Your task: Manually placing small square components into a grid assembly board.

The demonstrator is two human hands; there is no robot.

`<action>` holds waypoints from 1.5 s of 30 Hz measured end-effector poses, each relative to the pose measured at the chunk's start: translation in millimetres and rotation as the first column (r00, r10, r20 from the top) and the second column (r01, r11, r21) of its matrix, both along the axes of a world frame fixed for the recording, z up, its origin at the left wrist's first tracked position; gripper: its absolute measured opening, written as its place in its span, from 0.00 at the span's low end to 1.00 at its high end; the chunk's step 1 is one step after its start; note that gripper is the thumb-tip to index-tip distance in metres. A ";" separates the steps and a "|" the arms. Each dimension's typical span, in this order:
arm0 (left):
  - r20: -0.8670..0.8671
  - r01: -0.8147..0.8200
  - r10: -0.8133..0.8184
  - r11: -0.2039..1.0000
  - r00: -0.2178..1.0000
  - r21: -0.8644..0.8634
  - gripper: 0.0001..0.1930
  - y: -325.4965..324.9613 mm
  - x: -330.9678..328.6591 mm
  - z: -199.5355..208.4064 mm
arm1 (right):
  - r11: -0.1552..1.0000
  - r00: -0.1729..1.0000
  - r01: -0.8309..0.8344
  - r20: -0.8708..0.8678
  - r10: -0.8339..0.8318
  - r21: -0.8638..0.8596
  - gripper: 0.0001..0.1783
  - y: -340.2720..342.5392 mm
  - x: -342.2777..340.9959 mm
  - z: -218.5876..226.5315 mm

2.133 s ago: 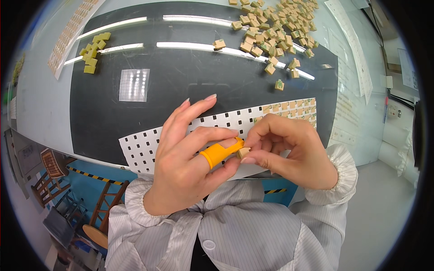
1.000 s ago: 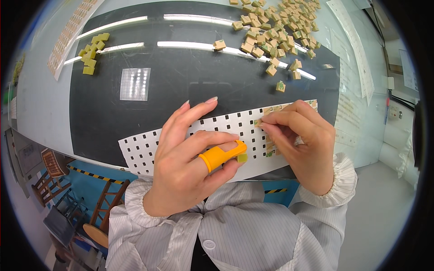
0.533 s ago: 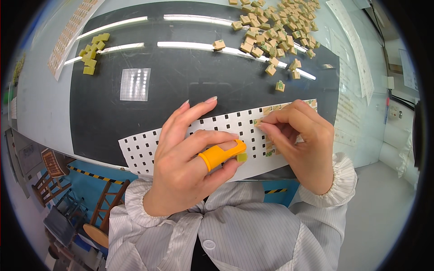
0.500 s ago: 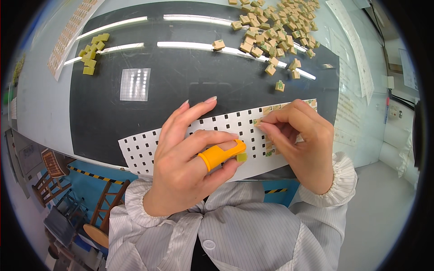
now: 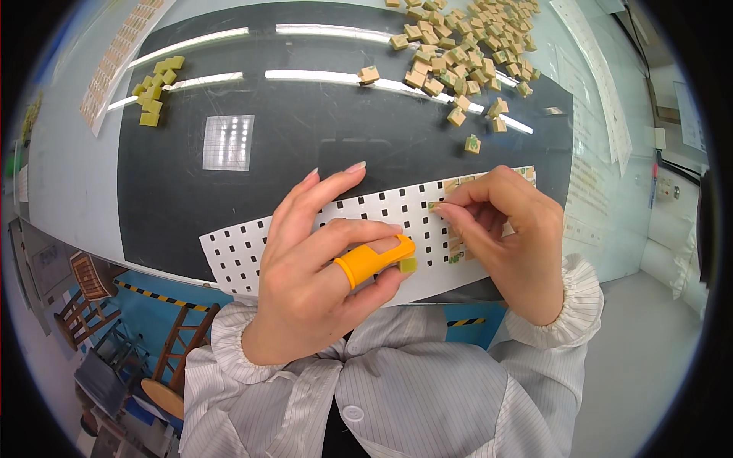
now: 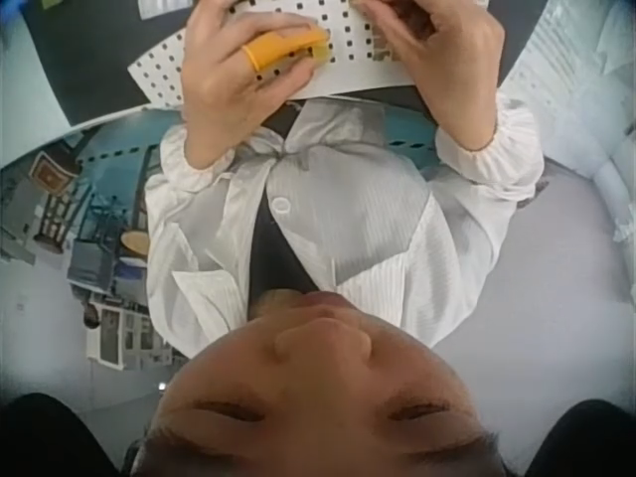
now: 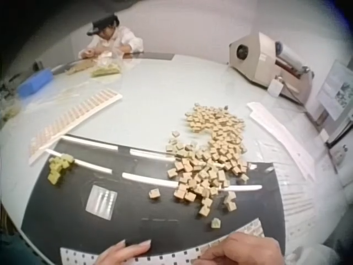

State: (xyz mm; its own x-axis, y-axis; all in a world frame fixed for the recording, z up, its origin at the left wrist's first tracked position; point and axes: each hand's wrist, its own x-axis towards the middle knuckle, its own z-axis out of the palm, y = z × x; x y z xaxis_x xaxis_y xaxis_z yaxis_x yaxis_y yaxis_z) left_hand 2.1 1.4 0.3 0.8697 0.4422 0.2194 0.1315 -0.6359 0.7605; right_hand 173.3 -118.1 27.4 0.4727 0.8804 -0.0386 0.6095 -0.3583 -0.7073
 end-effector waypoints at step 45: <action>0.022 -0.009 0.009 1.000 1.000 0.005 0.12 -0.7 -0.5 -3.3 | 0.922 0.401 -0.117 -0.867 -0.295 -0.368 0.06 9.0 4.0 21.6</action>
